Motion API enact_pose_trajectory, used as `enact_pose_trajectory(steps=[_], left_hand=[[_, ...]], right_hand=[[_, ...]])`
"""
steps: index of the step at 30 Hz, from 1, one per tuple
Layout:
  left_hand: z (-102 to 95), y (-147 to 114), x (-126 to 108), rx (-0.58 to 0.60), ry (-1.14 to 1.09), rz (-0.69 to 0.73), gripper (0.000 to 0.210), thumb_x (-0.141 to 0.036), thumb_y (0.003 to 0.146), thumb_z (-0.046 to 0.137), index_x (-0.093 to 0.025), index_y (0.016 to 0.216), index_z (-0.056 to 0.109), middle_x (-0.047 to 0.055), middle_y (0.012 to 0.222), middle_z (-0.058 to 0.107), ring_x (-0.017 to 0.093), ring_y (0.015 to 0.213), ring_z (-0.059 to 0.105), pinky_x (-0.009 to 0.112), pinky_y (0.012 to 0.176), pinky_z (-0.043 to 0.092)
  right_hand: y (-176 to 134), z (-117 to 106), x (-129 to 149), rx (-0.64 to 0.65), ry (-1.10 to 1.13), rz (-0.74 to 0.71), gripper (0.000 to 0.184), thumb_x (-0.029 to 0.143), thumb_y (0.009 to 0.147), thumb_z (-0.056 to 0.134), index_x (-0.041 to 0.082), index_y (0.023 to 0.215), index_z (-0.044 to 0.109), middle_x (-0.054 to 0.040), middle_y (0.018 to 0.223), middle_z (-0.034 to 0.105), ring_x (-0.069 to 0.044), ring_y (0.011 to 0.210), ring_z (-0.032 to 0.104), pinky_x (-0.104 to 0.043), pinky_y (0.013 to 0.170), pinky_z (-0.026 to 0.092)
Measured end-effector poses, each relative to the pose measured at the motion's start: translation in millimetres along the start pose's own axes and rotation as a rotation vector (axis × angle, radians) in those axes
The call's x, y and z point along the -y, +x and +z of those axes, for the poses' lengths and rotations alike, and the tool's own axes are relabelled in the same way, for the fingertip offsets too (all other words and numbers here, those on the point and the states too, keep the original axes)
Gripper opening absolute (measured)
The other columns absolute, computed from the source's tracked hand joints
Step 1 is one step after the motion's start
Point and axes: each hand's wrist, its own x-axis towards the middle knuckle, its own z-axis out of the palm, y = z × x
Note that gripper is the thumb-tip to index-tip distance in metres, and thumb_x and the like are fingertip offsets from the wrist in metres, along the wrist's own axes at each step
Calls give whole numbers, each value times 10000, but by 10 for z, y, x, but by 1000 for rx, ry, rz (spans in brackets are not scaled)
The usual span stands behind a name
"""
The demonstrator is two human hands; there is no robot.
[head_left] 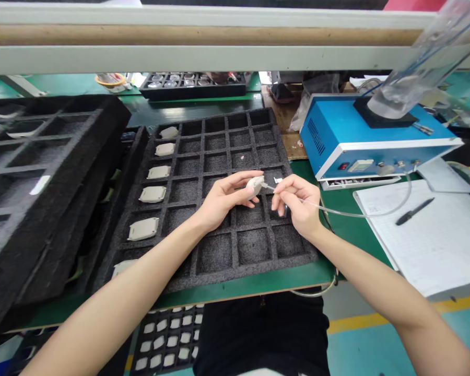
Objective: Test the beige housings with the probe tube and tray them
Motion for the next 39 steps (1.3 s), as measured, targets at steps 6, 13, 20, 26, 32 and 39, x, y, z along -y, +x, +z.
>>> enact_pose_trajectory(steps=[6, 13, 20, 26, 32, 39], left_hand=[[-8, 7, 15, 21, -7, 17, 366, -315, 762, 749, -240, 1117, 704, 21, 966, 716, 117, 736, 663, 209, 655, 546], [-9, 5, 18, 16, -7, 11, 372, -315, 750, 762, -243, 1111, 712, 26, 978, 714, 119, 731, 664, 207, 644, 550], [3, 3, -12, -15, 5, -16, 340, -317, 749, 770, -282, 1084, 728, 12, 1003, 711, 123, 748, 669, 213, 660, 562], [-3, -3, -21, -30, 5, -23, 349, -329, 732, 786, -276, 1073, 736, 16, 956, 716, 124, 730, 662, 214, 653, 566], [-3, -4, -25, -29, 14, -28, 344, -329, 743, 777, -273, 1079, 733, 15, 975, 714, 126, 741, 664, 219, 663, 565], [8, -7, -31, -33, -7, -30, 358, -320, 754, 766, -235, 1098, 713, 16, 955, 718, 120, 717, 671, 217, 656, 564]], right_hand=[[-2, 1, 4, 7, -8, 18, 46, 193, 746, 541, 178, 710, 567, 37, 497, 610, -64, 345, 451, -188, 377, 348], [-2, 0, 12, 11, -10, 26, 50, 177, 750, 533, 176, 715, 569, 40, 503, 611, -61, 351, 455, -187, 382, 354], [-4, -2, -9, 26, 11, 44, 47, 168, 741, 518, 175, 726, 561, 49, 510, 607, -52, 357, 450, -179, 389, 354], [-3, -12, -34, 37, 25, 35, 55, 158, 753, 512, 175, 733, 560, 49, 523, 609, -49, 364, 452, -177, 395, 355], [-8, -10, -51, 42, 15, 36, 55, 175, 764, 512, 177, 742, 562, 48, 527, 606, -53, 369, 454, -181, 396, 353], [9, -3, -42, 64, 9, 28, 34, 185, 790, 523, 179, 815, 546, 51, 547, 607, -50, 373, 446, -182, 398, 354]])
